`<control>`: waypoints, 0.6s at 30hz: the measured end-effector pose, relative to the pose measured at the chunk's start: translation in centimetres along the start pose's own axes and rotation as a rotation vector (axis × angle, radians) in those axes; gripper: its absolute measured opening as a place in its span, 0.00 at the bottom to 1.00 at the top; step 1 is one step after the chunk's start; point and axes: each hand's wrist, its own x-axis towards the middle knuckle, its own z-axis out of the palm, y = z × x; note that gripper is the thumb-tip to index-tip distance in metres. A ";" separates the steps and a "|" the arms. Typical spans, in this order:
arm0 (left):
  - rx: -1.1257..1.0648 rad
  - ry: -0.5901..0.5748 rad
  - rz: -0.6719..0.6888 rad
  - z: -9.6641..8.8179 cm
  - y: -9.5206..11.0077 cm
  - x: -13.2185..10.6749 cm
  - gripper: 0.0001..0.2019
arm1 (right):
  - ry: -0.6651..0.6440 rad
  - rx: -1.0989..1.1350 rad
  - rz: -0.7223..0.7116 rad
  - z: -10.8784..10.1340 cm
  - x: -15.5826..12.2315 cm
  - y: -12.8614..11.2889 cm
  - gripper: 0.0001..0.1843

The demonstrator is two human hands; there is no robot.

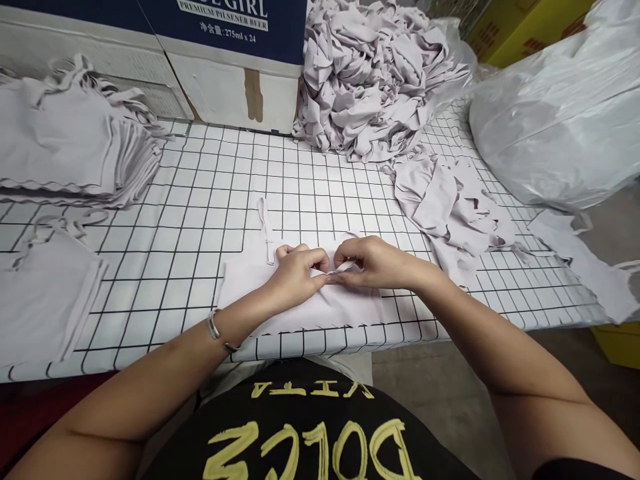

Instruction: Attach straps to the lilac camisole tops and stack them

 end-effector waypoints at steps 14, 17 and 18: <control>-0.035 0.098 0.020 0.4 0.1 0.2 0.07 | 0.317 0.134 -0.084 3.6 -0.7 1.6 0.03; -0.048 0.077 0.013 0.4 0.0 0.3 0.06 | 0.373 0.236 -0.086 4.6 -0.6 1.9 0.04; -0.047 0.065 0.012 0.4 0.1 0.4 0.05 | 0.379 0.274 -0.062 4.8 -0.5 1.9 0.05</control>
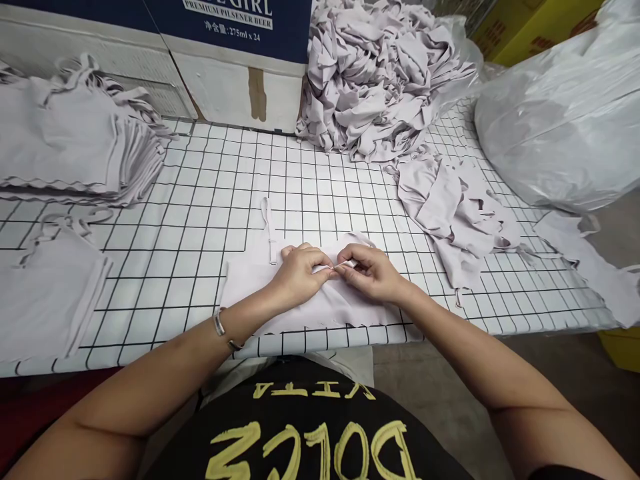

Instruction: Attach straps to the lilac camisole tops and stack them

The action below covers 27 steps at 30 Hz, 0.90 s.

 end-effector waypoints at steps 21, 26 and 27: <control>0.037 -0.001 0.051 0.2 0.0 -0.1 0.04 | -0.011 -0.266 -0.278 -0.3 -0.1 0.0 0.02; -0.019 0.000 0.028 0.1 0.2 0.1 0.02 | 0.131 0.011 -0.046 1.2 -0.2 0.6 0.05; -0.021 0.003 0.014 0.0 0.2 0.1 0.02 | 0.117 0.076 0.036 0.9 -0.2 0.7 0.08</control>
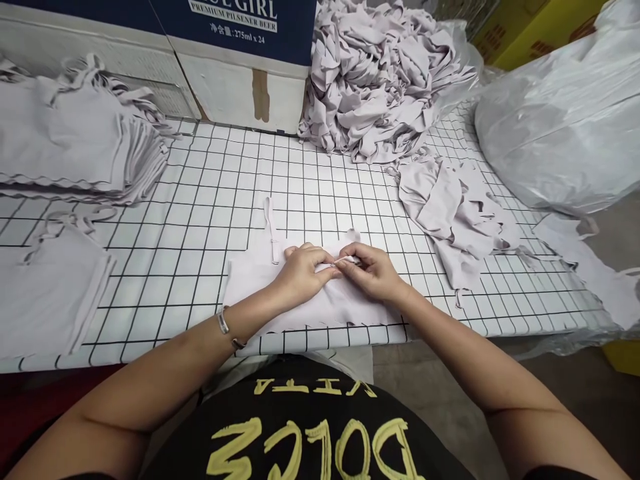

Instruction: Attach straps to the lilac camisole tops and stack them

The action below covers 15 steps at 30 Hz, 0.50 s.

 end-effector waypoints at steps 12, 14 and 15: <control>0.434 -0.059 0.058 0.6 -0.7 -0.4 0.16 | -0.489 -0.405 0.169 -7.8 11.4 -2.6 0.14; 0.528 0.015 0.052 0.9 -0.4 -0.6 0.22 | -0.497 -0.400 0.152 -7.5 14.6 -1.7 0.14; 0.579 0.051 0.065 1.0 -0.2 -1.0 0.25 | -0.510 -0.397 0.156 -7.3 16.0 -1.2 0.14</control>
